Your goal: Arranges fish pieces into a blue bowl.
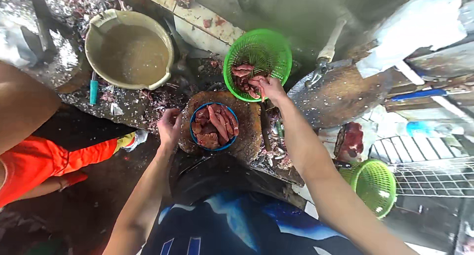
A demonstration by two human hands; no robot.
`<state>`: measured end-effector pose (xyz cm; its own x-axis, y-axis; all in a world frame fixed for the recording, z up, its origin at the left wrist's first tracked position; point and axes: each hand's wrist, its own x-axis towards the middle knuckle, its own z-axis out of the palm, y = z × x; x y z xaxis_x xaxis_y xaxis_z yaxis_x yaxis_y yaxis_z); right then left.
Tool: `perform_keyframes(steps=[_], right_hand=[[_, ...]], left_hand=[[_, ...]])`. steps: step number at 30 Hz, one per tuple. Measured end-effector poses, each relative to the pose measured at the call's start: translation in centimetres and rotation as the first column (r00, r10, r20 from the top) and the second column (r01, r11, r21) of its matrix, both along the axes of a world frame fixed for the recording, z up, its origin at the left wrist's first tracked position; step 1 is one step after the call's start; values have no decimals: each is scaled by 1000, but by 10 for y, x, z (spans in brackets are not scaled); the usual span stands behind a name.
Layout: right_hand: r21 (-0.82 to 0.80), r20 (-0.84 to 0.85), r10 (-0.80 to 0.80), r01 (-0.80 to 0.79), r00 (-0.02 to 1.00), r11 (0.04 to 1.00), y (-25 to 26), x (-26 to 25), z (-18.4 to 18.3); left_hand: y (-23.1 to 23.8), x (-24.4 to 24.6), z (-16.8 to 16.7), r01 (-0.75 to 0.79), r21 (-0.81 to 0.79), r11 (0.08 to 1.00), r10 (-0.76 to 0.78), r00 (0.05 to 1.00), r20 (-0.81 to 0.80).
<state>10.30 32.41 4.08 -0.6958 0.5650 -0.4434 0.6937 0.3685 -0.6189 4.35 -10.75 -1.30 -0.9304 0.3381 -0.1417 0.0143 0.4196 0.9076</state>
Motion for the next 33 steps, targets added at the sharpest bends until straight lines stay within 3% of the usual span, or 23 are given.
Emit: perform_keyframes(steps=[3, 5, 8, 10, 12, 15, 19, 23, 26, 29, 33], right_hand=[[-250, -23, -95, 86, 995, 964, 3, 8, 1], [-325, 1, -108, 102, 994, 940, 0, 12, 8], [-326, 51, -81, 94, 995, 941, -5, 19, 18], [-280, 117, -18, 50, 993, 959, -8, 26, 26], [-276, 185, 43, 10, 982, 961, -16, 35, 35], [-366, 171, 32, 33, 985, 930, -28, 49, 39], [-460, 138, -41, 101, 990, 882, -27, 63, 35], [-460, 115, -81, 125, 990, 879, -17, 81, 38], [-511, 50, -101, 113, 994, 852, -14, 96, 44], [-486, 30, -61, 68, 998, 871, -21, 106, 63], [-322, 33, 107, -90, 994, 942, -50, 109, 74]], left_hand=[[22, 5, 12, 88, 23, 996, -88, 996, 8], [43, 6, 16, 164, 75, 984, -164, 986, -5], [92, 1, 17, 295, 162, 942, -288, 955, -65], [128, -6, 26, 432, 77, 899, -425, 900, -95], [166, -13, 30, 577, -89, 812, -583, 801, -132], [227, -24, 26, 713, -341, 613, -781, 611, -128], [279, -38, 4, 693, -648, 315, -942, 314, -122], [291, -54, 5, 652, -713, 257, -966, 170, -193], [293, -69, 3, 669, -686, 287, -958, 209, -196], [289, -87, 6, 704, -620, 345, -930, 345, -125], [264, -103, 28, 719, -267, 642, -765, 623, -162]])
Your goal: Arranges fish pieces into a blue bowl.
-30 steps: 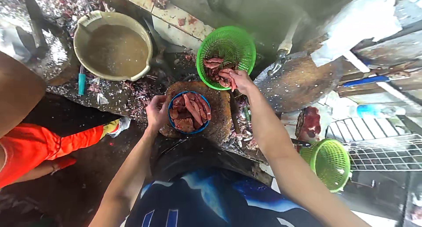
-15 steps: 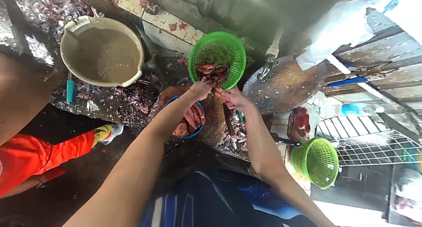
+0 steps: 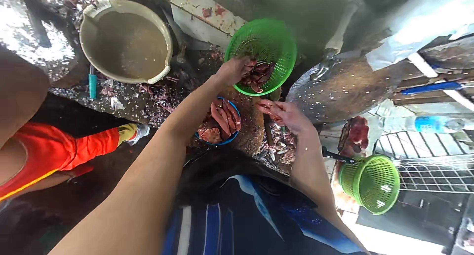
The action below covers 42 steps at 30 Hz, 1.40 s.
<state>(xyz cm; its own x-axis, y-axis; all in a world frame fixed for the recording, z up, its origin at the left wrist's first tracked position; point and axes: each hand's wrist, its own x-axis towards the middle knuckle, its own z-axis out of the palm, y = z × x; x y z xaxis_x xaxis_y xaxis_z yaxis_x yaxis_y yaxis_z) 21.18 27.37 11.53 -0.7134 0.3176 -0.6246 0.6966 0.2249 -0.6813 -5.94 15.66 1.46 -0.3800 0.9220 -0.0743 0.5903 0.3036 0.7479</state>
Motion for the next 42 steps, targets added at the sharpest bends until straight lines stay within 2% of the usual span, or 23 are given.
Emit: perform_keyframes(steps=[2, 3, 5, 7, 9, 10, 11, 12, 14, 16, 17, 18, 20, 23, 26, 30, 33, 35, 38, 42], right_hand=[[24, -40, 140, -139, 989, 990, -26, -6, 4], [16, -59, 203, -203, 977, 979, -40, -11, 3], [10, -106, 318, -319, 942, 948, -67, -27, -3], [55, -146, 397, -394, 906, 918, -94, -43, -14], [170, -188, 447, -419, 875, 892, -118, -57, -25], [270, -221, 465, -404, 857, 874, -129, -62, -30], [375, -256, 479, -370, 840, 850, -140, -65, -35], [476, -271, 498, -335, 824, 813, -150, -63, -43], [645, -243, 550, -291, 799, 707, -165, -54, -63], [692, -148, 609, -358, 779, 626, -173, -35, -83], [669, -90, 631, -422, 770, 611, -175, -22, -89], [654, -52, 647, -463, 761, 598, -176, -11, -97], [659, -65, 634, -444, 770, 607, -175, 4, -105], [710, -135, 574, -326, 808, 625, -172, 23, -114], [742, -151, 560, -281, 814, 609, -174, 30, -122], [777, -170, 594, -264, 787, 572, -178, 30, -132], [780, -203, 555, -210, 806, 590, -179, 32, -133], [789, -202, 545, -195, 814, 583, -182, 29, -131], [807, -125, 552, -239, 825, 540, -188, 13, -131], [859, -105, 533, -193, 840, 474, -200, -9, -136]], left_hand=[[-29, 8, 10, -157, 168, 973, 126, 976, 179], [-50, 17, 17, -215, 176, 961, 157, 942, 297], [-96, 41, 31, -229, -41, 972, 215, 812, 543], [-140, 62, 39, -92, -290, 953, 284, 610, 739], [-171, 75, 32, -75, -314, 947, 313, 446, 838], [-182, 77, 28, -112, -257, 960, 280, 429, 859], [-191, 77, 23, -165, -181, 970, 237, 455, 858], [-199, 78, 16, -229, -108, 967, 217, 528, 821], [-211, 78, 0, -296, 5, 955, 223, 733, 642], [-219, 82, -22, -320, 46, 946, 281, 884, 374], [-222, 87, -33, -338, 52, 940, 315, 915, 253], [-225, 93, -43, -360, 61, 931, 347, 924, 159], [-229, 101, -55, -419, 109, 902, 416, 908, 47], [-232, 115, -50, -564, 83, 822, 563, 825, 32], [-231, 123, -48, -589, -11, 808, 589, 806, 63], [-223, 127, -49, -489, 6, 872, 488, 871, 64], [-220, 123, -47, -407, 98, 908, 405, 913, 42], [-226, 120, -46, -278, 158, 948, 286, 958, -31], [-233, 110, -49, -39, 25, 999, 43, 979, -197], [-229, 107, -51, 84, -32, 996, -90, 924, -371]])
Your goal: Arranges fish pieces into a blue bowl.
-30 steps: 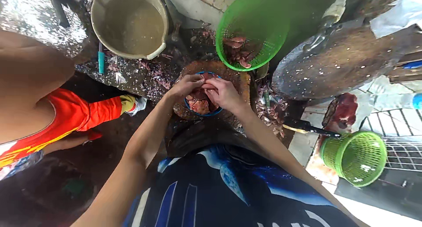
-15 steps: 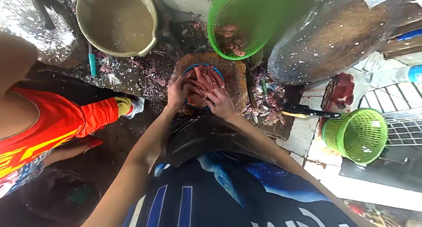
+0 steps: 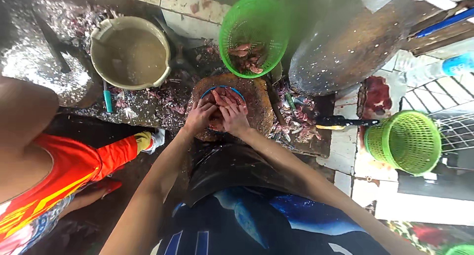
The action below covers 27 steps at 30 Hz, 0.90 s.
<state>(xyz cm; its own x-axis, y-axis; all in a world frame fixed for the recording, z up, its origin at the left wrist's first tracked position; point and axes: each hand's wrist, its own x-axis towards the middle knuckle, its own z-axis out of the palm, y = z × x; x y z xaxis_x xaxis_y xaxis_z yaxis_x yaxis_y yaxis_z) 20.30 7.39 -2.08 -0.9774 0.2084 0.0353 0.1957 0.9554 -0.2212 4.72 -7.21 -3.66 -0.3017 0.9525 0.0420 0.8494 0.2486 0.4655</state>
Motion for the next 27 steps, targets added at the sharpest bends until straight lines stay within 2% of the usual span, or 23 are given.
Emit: perform_keyframes(steps=[2, 4, 7, 9, 10, 11, 13, 14, 16, 18, 20, 21, 22, 24, 25, 27], right_hand=[[-61, 48, -84, 86, 995, 994, -6, -8, 9], [-235, 175, -187, 225, 967, 946, -8, -15, 25], [-545, 313, -245, 385, 918, 745, -1, -16, 44], [-659, 375, -276, 464, 885, 592, 6, -10, 43], [-612, 432, -299, 520, 851, 596, 8, -7, 44], [-507, 509, -317, 576, 800, 641, 9, -2, 47], [-307, 599, -359, 619, 716, 723, 8, 7, 49], [-267, 602, -377, 622, 704, 737, 8, 11, 48], [-231, 590, -397, 618, 703, 752, 8, 18, 52], [-227, 545, -440, 630, 714, 743, 8, 24, 57], [-259, 411, -540, 662, 734, 703, 12, 28, 50], [-284, 341, -599, 687, 725, 669, 17, 31, 41], [-307, 306, -650, 718, 696, 624, 25, 32, 30], [-316, 365, -698, 787, 616, 530, 43, 33, 15], [-324, 409, -685, 797, 604, 510, 50, 33, 11], [-394, 444, -621, 763, 646, 512, 55, 29, 6]], left_hand=[[5, -3, 0, 27, -56, 998, -26, 1000, 9], [10, -7, 5, 19, -81, 997, -9, 993, 118], [16, -15, 22, -22, -81, 996, 54, 907, 417], [17, -24, 33, -59, -110, 992, 106, 864, 492], [18, -27, 36, -107, -151, 983, 164, 883, 440], [18, -27, 37, -173, -183, 968, 228, 907, 353], [15, -28, 31, -260, -140, 955, 287, 931, 227], [12, -29, 27, -293, -91, 952, 306, 928, 215], [5, -26, 21, -334, -28, 942, 330, 908, 260], [-4, -17, 17, -309, -13, 951, 299, 907, 298], [-9, -8, 10, -286, 11, 958, 271, 917, 293], [-11, -2, 7, -327, 26, 945, 306, 908, 285], [-11, 4, 8, -412, 21, 911, 389, 874, 292], [-9, 13, 16, -601, -62, 797, 579, 730, 364], [-7, 17, 17, -656, -117, 746, 643, 663, 384], [-4, 21, 19, -662, -264, 701, 704, 585, 403]])
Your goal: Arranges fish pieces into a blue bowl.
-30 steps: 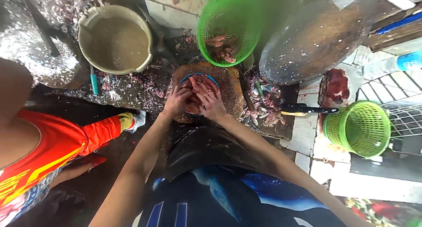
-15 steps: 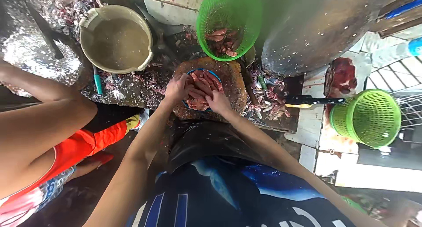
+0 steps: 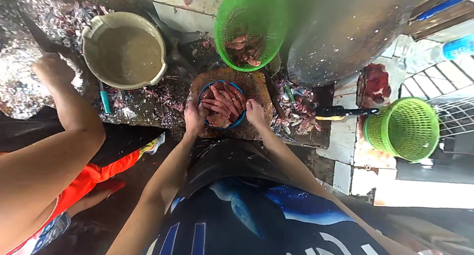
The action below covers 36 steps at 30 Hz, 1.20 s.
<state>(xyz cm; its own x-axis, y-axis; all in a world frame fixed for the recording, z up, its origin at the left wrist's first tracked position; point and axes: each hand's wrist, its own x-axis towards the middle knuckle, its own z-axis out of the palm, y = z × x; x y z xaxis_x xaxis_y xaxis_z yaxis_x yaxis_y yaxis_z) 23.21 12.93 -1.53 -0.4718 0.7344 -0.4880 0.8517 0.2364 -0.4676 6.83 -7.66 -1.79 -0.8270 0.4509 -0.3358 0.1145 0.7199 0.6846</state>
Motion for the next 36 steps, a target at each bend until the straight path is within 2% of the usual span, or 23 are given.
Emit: perform_keyframes(steps=[2, 4, 7, 9, 11, 13, 16, 18, 20, 22, 26, 30, 32, 36], right_hand=[[-21, -31, 10, -11, 999, 1000, -6, -6, -3], [26, -67, -17, 18, 998, 1000, -12, -11, -8], [-33, -239, -81, 75, 968, 997, -12, -13, -8], [-155, -466, -186, 127, 865, 980, -15, -14, -14], [-250, -599, -280, 158, 750, 955, -20, -18, -18], [-266, -651, -347, 226, 675, 937, -25, -32, -12], [-287, -635, -433, 324, 640, 901, -31, -53, 11], [-332, -621, -478, 344, 621, 878, -36, -61, 21], [-387, -620, -523, 351, 585, 853, -42, -66, 28], [-431, -624, -556, 352, 549, 831, -50, -67, 32], [-441, -551, -610, 422, 569, 792, -58, -53, 36], [-428, -385, -677, 528, 628, 733, -59, -12, 44], [-410, -374, -714, 585, 592, 700, -44, 23, 51], [-349, -528, -740, 688, 417, 637, -8, 119, 38]], left_hand=[[3, 1, -4, -5, -58, 998, 11, 996, 93], [4, -1, -8, 3, -69, 998, 6, 992, 127], [-2, -8, -11, -11, 0, 1000, 10, 988, 155], [-12, -6, -5, -52, 93, 994, 36, 985, 167], [-22, -1, 5, -113, 210, 971, 68, 976, 208], [-28, -1, 13, -202, 392, 898, 97, 958, 271], [-30, -2, 14, -396, 608, 688, 155, 899, 410], [-33, 1, 19, -506, 635, 584, 201, 848, 491], [-40, 10, 34, -597, 574, 561, 226, 777, 587], [-50, 19, 41, -631, 516, 579, 225, 732, 643], [-54, 32, 32, -537, 534, 653, 138, 778, 612], [-50, 53, 38, -469, 530, 707, 146, 830, 539], [-37, 60, 40, -403, 535, 743, 106, 859, 500], [-15, 79, 35, -290, 494, 820, 44, 891, 451]])
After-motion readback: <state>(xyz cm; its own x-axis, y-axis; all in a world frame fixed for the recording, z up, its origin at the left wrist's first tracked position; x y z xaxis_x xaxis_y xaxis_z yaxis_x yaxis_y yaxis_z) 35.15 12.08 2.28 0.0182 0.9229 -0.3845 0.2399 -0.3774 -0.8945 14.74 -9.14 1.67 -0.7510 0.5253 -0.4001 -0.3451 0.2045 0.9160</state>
